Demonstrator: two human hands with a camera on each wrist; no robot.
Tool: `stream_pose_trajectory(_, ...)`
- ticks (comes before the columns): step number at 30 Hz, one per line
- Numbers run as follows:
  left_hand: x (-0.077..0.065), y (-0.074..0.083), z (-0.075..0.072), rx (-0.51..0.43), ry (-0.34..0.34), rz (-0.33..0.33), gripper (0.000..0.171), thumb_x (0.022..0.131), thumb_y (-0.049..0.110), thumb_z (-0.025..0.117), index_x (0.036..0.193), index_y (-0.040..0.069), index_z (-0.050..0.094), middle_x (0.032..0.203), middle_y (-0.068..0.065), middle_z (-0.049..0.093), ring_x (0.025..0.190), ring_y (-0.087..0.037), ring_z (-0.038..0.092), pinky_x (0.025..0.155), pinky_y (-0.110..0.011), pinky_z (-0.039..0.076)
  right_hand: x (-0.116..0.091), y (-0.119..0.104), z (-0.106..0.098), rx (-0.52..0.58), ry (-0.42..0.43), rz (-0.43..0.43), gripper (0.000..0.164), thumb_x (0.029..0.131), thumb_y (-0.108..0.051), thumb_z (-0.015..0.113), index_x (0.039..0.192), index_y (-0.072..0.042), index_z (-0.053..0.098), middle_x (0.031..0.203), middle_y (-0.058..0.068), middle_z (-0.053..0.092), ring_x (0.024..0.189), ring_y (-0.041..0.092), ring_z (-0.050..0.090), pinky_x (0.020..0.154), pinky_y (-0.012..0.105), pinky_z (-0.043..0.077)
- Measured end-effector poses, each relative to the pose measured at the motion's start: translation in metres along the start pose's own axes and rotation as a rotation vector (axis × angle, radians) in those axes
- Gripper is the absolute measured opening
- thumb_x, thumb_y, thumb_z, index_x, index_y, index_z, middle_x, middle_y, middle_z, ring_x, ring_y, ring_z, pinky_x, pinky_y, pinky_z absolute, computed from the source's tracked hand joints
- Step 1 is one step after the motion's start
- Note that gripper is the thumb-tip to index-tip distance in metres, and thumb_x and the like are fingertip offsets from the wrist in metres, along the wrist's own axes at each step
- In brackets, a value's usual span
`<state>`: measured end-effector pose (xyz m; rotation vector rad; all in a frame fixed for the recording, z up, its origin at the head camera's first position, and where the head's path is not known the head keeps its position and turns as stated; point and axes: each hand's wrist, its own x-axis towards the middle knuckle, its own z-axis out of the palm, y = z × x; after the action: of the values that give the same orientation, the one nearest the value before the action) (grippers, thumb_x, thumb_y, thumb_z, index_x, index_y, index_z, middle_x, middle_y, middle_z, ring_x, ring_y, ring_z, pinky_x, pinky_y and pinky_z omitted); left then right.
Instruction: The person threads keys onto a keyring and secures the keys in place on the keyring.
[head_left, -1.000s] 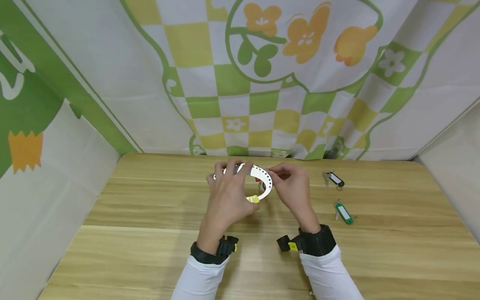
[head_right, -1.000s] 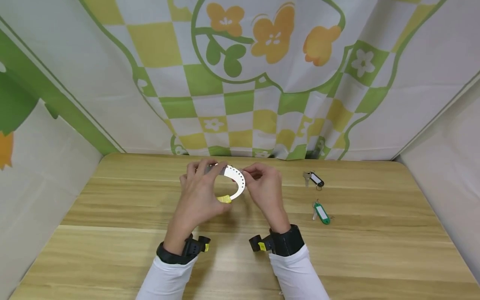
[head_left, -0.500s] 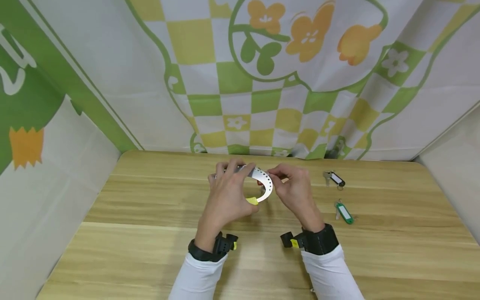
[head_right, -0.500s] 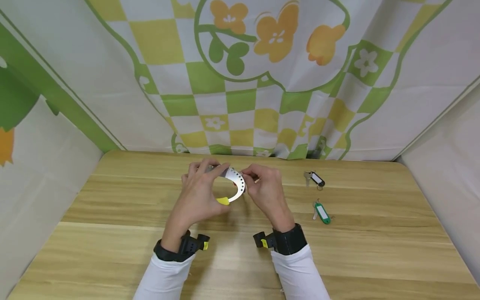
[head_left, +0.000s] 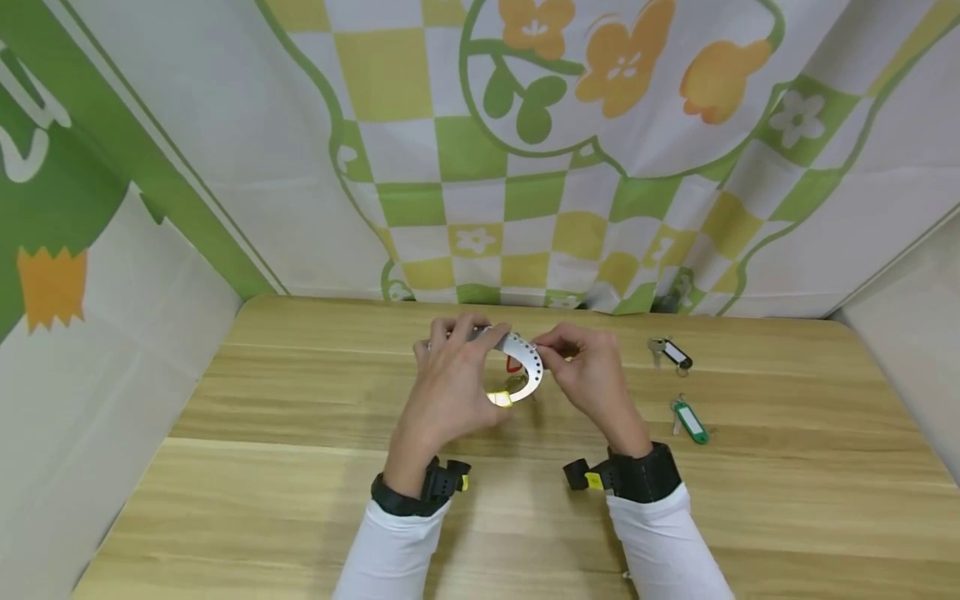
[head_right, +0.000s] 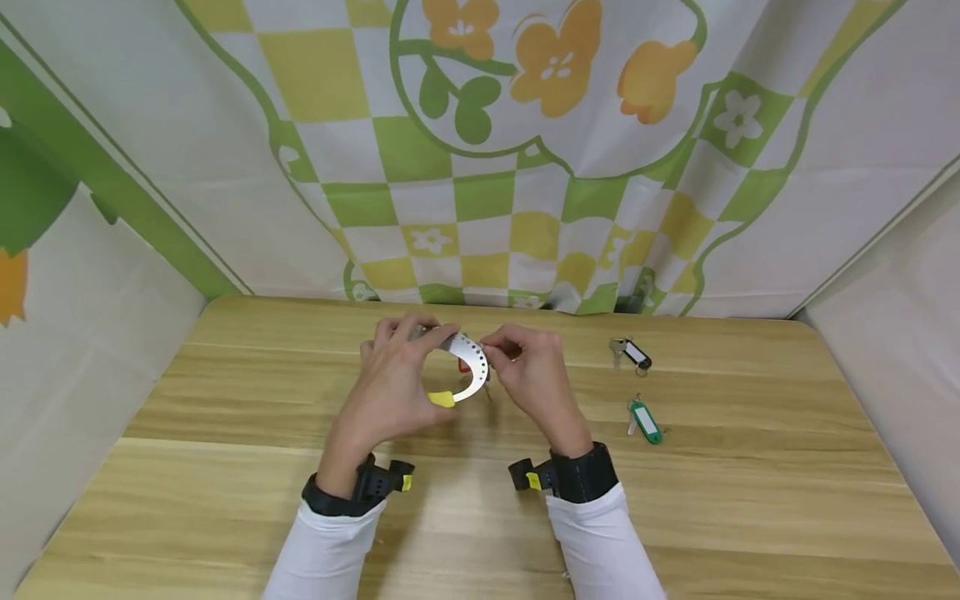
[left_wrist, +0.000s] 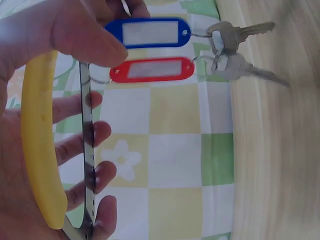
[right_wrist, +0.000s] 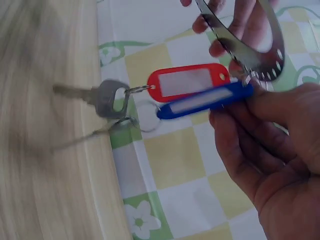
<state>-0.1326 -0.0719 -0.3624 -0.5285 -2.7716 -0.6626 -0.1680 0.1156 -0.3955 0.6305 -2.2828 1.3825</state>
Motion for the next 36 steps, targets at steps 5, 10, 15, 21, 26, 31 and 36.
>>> stream_pose_trajectory(5,0.0003,-0.0019,-0.0004,0.007,-0.033,0.025,0.086,0.046,0.042,0.083,0.126,0.023,0.056,0.122,0.003,0.044,0.113,-0.029,0.035,0.077,-0.047,0.030,-0.0001,-0.0003,-0.0045,0.033,-0.063,0.017,0.006,0.078,-0.012,0.069,0.080,-0.018,0.070,0.075,-0.005,0.066,0.065,0.008,0.062,0.059,0.029,0.048)
stream_pose_trajectory(10,0.0007,-0.0014,-0.0019,-0.033,-0.061,-0.035,0.088,0.048,0.043,0.083,0.128,0.023,0.054,0.124,0.003,0.042,0.112,-0.028,0.034,0.079,-0.049,0.031,0.0000,-0.0022,-0.0060,0.015,-0.068,0.060,0.004,0.081,-0.019,0.067,0.083,-0.020,0.070,0.077,-0.008,0.065,0.066,0.004,0.061,0.060,0.028,0.048)
stream_pose_trajectory(15,0.0014,0.0003,-0.0019,-0.066,-0.037,-0.096,0.092,0.048,0.044,0.083,0.131,0.022,0.051,0.127,-0.001,0.042,0.112,-0.027,0.033,0.080,-0.050,0.031,0.0001,-0.0026,-0.0027,0.098,-0.012,0.155,0.010,0.081,-0.024,0.068,0.085,-0.015,0.070,0.078,-0.002,0.065,0.064,0.010,0.062,0.059,0.028,0.049)
stream_pose_trajectory(21,0.0013,0.0023,-0.0007,-0.075,0.024,-0.108,0.092,0.047,0.045,0.083,0.130,0.021,0.052,0.128,-0.001,0.042,0.113,-0.027,0.033,0.080,-0.048,0.031,0.0006,-0.0044,0.0001,0.136,0.078,0.134,0.016,0.080,-0.025,0.069,0.085,-0.009,0.069,0.076,0.002,0.065,0.064,0.013,0.063,0.061,0.029,0.049)
stream_pose_trajectory(26,0.0011,0.0017,-0.0004,-0.063,0.049,-0.097,0.094,0.045,0.045,0.084,0.130,0.021,0.052,0.128,-0.001,0.043,0.114,-0.028,0.033,0.081,-0.048,0.031,0.0017,-0.0068,0.0019,0.047,0.139,0.018,0.009,0.078,-0.015,0.070,0.082,-0.006,0.071,0.077,0.003,0.067,0.064,0.012,0.063,0.058,0.026,0.049)
stream_pose_trajectory(31,0.0014,0.0007,-0.0004,-0.045,0.050,-0.087,0.094,0.045,0.046,0.084,0.130,0.021,0.052,0.129,-0.002,0.042,0.114,-0.027,0.032,0.080,-0.048,0.030,0.0021,-0.0086,0.0022,-0.041,0.163,-0.075,0.007,0.076,-0.006,0.070,0.082,-0.002,0.069,0.075,0.008,0.066,0.063,0.016,0.063,0.055,0.023,0.048)
stream_pose_trajectory(36,0.0017,0.0010,-0.0003,-0.043,0.044,-0.083,0.094,0.045,0.045,0.084,0.130,0.021,0.052,0.129,-0.002,0.042,0.113,-0.028,0.032,0.080,-0.048,0.030,0.0019,-0.0086,0.0010,-0.044,0.175,-0.083,0.007,0.078,-0.014,0.070,0.080,-0.008,0.068,0.074,0.002,0.065,0.064,0.013,0.062,0.057,0.022,0.047)
